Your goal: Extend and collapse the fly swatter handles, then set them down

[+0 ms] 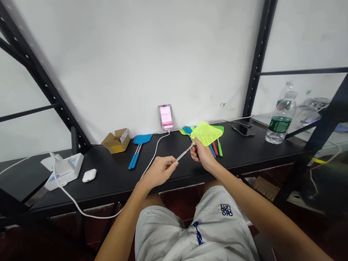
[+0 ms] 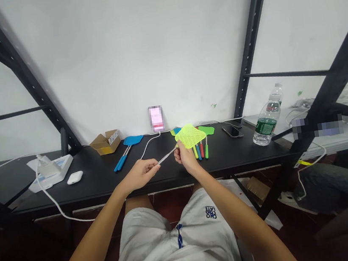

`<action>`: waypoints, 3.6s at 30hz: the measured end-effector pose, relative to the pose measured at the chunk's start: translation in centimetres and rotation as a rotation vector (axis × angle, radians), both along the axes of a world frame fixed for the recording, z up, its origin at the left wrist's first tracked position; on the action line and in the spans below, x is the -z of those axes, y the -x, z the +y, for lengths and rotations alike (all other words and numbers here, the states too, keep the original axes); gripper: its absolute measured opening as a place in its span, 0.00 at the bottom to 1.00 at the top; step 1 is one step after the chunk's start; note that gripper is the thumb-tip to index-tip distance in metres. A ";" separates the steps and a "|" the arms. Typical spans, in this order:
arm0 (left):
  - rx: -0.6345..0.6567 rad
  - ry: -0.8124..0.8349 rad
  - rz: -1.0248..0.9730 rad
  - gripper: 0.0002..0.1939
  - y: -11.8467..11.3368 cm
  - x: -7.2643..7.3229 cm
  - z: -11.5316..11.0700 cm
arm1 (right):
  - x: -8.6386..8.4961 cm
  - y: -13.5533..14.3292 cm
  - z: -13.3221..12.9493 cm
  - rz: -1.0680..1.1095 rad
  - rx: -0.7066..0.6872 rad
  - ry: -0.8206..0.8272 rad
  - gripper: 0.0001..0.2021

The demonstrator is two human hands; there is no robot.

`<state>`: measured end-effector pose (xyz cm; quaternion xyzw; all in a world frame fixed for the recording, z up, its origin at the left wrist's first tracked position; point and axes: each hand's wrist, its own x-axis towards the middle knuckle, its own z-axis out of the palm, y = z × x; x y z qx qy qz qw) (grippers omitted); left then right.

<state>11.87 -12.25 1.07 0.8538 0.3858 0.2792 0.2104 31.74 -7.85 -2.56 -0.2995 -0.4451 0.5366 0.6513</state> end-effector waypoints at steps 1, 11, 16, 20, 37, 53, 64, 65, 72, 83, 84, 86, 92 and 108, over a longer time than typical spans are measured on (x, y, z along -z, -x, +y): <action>-0.002 -0.014 0.008 0.17 0.0 -0.1 0.0 | 0.1 0.1 0.0 0.006 -0.005 -0.005 0.20; 0.005 -0.071 0.035 0.17 -0.4 0.4 0.0 | 1.0 2.0 -0.6 0.057 0.041 -0.060 0.19; 0.005 -0.080 0.039 0.17 -0.6 1.0 0.2 | 1.6 3.1 -1.1 0.053 0.030 -0.061 0.20; 0.013 -0.072 0.027 0.18 -0.7 1.0 0.2 | 1.7 3.2 -1.2 0.022 0.046 -0.063 0.21; 0.046 0.037 -0.037 0.18 -1.1 0.8 -0.5 | 1.1 2.8 -0.9 0.112 0.209 0.002 0.20; 0.044 0.059 -0.099 0.19 -0.7 0.7 -0.4 | 0.3 1.6 -0.8 -0.004 0.017 -0.094 0.21; 0.014 0.019 -0.026 0.19 -0.3 0.3 -0.2 | 0.1 0.4 -0.9 -0.169 -0.243 -0.063 0.20; 0.015 0.023 -0.028 0.19 -0.2 0.4 -0.2 | 0.2 0.3 -0.8 -0.170 -0.242 -0.062 0.20; 0.015 -0.027 0.028 0.19 0.5 0.8 0.7 | 0.8 0.1 -0.1 -0.118 -0.215 -0.019 0.20; 0.068 0.155 0.011 0.20 1.7 -0.9 0.2 | -0.2 -5.1 1.8 -0.126 -0.119 0.028 0.21; 0.069 0.163 0.004 0.20 1.7 -0.9 0.2 | -0.2 -5.3 1.9 -0.126 -0.122 0.028 0.21; 0.063 0.169 -0.003 0.20 1.7 -0.6 0.4 | -0.1 -5.2 2.1 -0.116 -0.119 0.021 0.20; 0.018 0.169 -0.027 0.20 1.3 1.5 1.9 | 1.2 -3.9 3.1 -0.088 0.065 0.049 0.18; 0.029 0.181 -0.017 0.18 0.7 2.3 2.2 | 0.6 -4.5 3.2 0.031 0.337 -0.001 0.14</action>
